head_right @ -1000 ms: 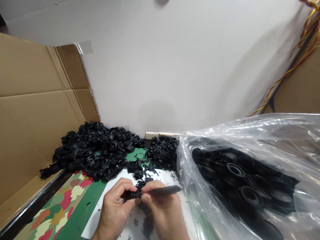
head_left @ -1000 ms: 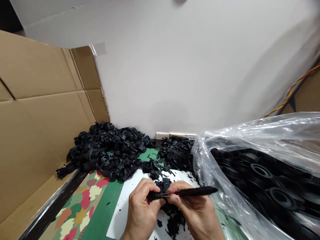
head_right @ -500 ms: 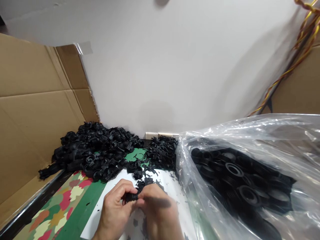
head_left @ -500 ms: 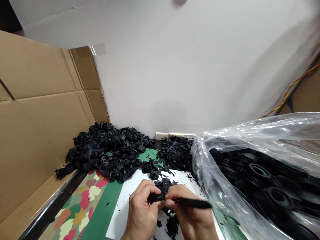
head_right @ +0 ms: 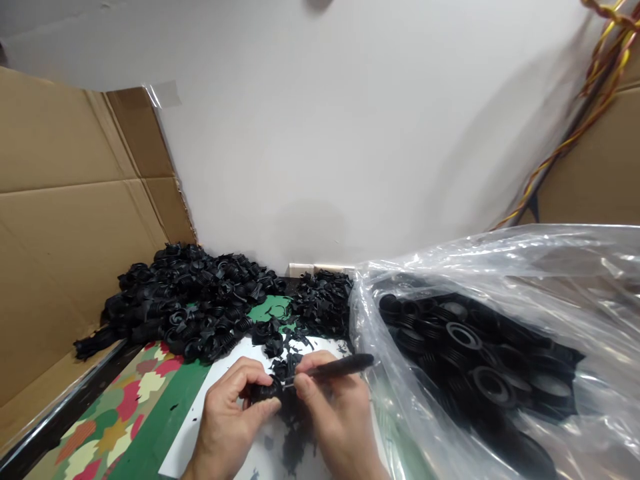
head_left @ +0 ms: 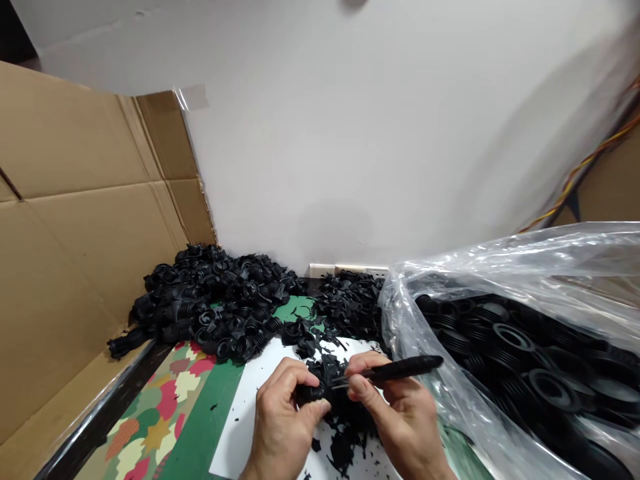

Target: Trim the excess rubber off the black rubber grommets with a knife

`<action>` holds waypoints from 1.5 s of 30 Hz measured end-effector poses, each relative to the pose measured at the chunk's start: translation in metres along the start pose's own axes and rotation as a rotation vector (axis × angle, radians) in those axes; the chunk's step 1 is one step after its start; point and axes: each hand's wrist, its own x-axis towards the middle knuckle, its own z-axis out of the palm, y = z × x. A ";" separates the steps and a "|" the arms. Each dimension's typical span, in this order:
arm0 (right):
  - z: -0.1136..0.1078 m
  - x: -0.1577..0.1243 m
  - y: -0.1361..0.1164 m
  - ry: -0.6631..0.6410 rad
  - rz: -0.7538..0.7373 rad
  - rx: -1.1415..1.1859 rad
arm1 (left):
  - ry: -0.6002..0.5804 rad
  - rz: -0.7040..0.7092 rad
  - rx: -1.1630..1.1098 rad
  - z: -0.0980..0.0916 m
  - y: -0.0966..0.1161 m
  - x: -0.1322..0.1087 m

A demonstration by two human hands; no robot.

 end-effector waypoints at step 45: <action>-0.006 0.007 0.004 -0.117 -0.049 -0.067 | 0.045 -0.048 -0.084 0.001 -0.001 0.002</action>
